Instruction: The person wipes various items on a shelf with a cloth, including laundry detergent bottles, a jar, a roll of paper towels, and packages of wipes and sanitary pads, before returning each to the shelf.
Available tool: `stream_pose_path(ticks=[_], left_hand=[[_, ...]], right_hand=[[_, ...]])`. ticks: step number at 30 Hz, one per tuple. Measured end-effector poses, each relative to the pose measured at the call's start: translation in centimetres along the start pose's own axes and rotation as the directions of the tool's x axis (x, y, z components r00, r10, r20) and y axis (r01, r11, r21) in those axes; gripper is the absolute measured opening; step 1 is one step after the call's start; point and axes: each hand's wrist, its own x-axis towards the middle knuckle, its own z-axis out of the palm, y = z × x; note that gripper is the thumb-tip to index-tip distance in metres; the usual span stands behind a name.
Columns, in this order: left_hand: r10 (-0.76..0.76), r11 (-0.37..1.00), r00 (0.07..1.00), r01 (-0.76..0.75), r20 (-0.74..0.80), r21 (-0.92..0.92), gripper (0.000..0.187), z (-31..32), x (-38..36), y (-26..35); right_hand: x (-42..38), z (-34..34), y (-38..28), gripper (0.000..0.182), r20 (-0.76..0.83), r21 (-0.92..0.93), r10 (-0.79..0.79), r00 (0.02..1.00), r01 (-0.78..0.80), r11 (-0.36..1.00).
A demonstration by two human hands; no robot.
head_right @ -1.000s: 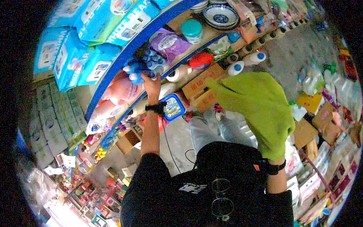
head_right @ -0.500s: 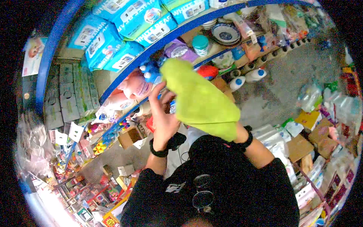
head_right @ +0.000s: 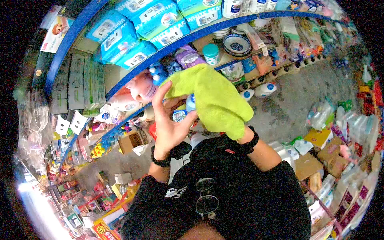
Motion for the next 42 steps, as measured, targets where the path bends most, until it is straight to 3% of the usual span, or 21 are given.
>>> stream_pose_path(ticks=[1,3,4,6,9,11,12,14,17,18,19,21,25,27,29,31,32,33,35,39,42], left_hand=[[0.000,1.000,1.000,0.000,-0.003,0.001,0.074,0.1,0.1,0.4],[-0.034,0.975,0.996,0.014,-0.087,-0.221,0.073,0.2,0.5,1.3],[-0.074,0.970,0.992,0.047,-0.102,-0.238,0.071,0.3,0.8,1.9],[-0.074,0.964,0.986,0.034,-0.146,-0.263,0.071,0.7,1.4,1.9],[-0.074,0.968,0.975,0.020,-0.208,-0.251,0.070,1.2,2.0,2.3],[-0.085,0.947,0.984,0.031,-0.154,-0.320,0.070,1.1,2.3,2.5],[-0.074,0.954,0.986,0.027,-0.146,-0.300,0.071,1.1,2.4,2.5],[-0.063,0.952,0.982,0.006,-0.178,-0.305,0.071,1.2,2.7,2.5],[-0.049,0.963,0.970,-0.017,-0.237,-0.270,0.068,1.1,3.4,3.3],[-0.101,0.960,0.957,0.023,-0.271,-0.277,0.068,0.9,3.6,3.5],[-0.154,0.956,0.940,0.063,-0.306,-0.287,0.067,0.8,3.8,3.7],[-0.166,0.947,0.934,0.061,-0.318,-0.315,0.068,0.7,4.3,4.0],[-0.084,0.927,0.990,0.034,-0.118,-0.374,0.068,0.5,4.9,2.8],[-0.059,0.925,0.998,0.063,0.021,-0.376,0.066,0.4,5.2,2.3],[-0.084,0.950,0.996,0.073,-0.024,-0.303,0.060,0.9,5.1,1.9],[-0.053,0.982,0.986,0.080,-0.155,0.174,0.052,1.3,4.5,2.1],[-0.116,0.992,0.973,0.104,-0.197,-0.071,0.049,2.0,4.0,1.9],[-0.161,0.974,0.964,0.120,-0.212,-0.191,0.049,2.8,3.8,2.1],[-0.208,0.966,0.932,0.150,-0.296,-0.209,0.050,3.5,3.5,1.7],[-0.210,0.975,0.930,0.175,-0.302,-0.139,0.048,3.5,2.9,1.7],[-0.147,0.989,0.970,0.140,-0.194,-0.048,0.053,3.4,2.0,1.5]], right_hand=[[0.0,-0.1,-0.1,0.062,-0.006,-0.108,-0.032,0.999,0.031,0.994],[0.3,0.0,0.1,0.063,-0.006,-0.313,-0.103,0.995,0.096,0.945],[0.4,0.1,0.3,0.063,0.000,-0.395,-0.138,0.990,0.127,0.910],[0.3,-0.2,0.9,0.064,0.030,-0.489,-0.173,0.984,0.165,0.856],[-0.4,-1.0,1.6,0.069,0.078,-0.482,-0.155,0.985,0.174,0.859],[-0.3,-0.9,0.2,0.068,0.117,-0.677,-0.203,0.972,0.228,0.699],[-0.4,-0.9,-0.5,0.068,0.122,-0.678,-0.210,0.970,0.236,0.696],[-1.0,-0.3,-1.4,0.068,-0.045,-0.227,0.028,0.999,-0.037,0.973],[-0.8,0.5,-0.1,0.061,-0.132,-0.139,-0.087,0.987,0.069,0.988],[-0.6,-0.5,1.7,0.060,-0.154,-0.276,-0.086,0.984,0.040,0.960],[-0.5,-1.3,2.5,0.060,-0.151,-0.271,-0.090,0.984,0.046,0.962],[-0.7,-2.7,3.7,0.056,-0.054,-0.058,0.035,0.998,-0.038,0.998],[-1.3,-3.8,4.1,0.051,0.186,0.286,0.212,0.959,-0.260,0.922],[-1.0,-3.9,3.3,0.051,0.198,0.288,0.208,0.958,-0.260,0.922],[-0.9,-3.6,2.6,0.052,0.159,0.219,0.182,0.970,-0.214,0.952],[-1.1,-3.1,1.9,0.052,0.105,0.124,0.146,0.984,-0.159,0.979],[-1.3,-2.8,1.4,0.052,0.081,0.087,0.133,0.988,-0.140,0.986],[-1.4,-2.5,1.1,0.052,0.065,0.061,0.119,0.991,-0.123,0.991],[-1.6,-2.1,0.6,0.053,0.040,0.024,0.097,0.994,-0.098,0.995],[-1.6,-1.9,0.3,0.053,0.012,0.012,0.078,0.997,-0.078,0.997],[-1.4,-2.3,0.4,0.054,0.016,0.040,0.097,0.995,-0.097,0.994]])
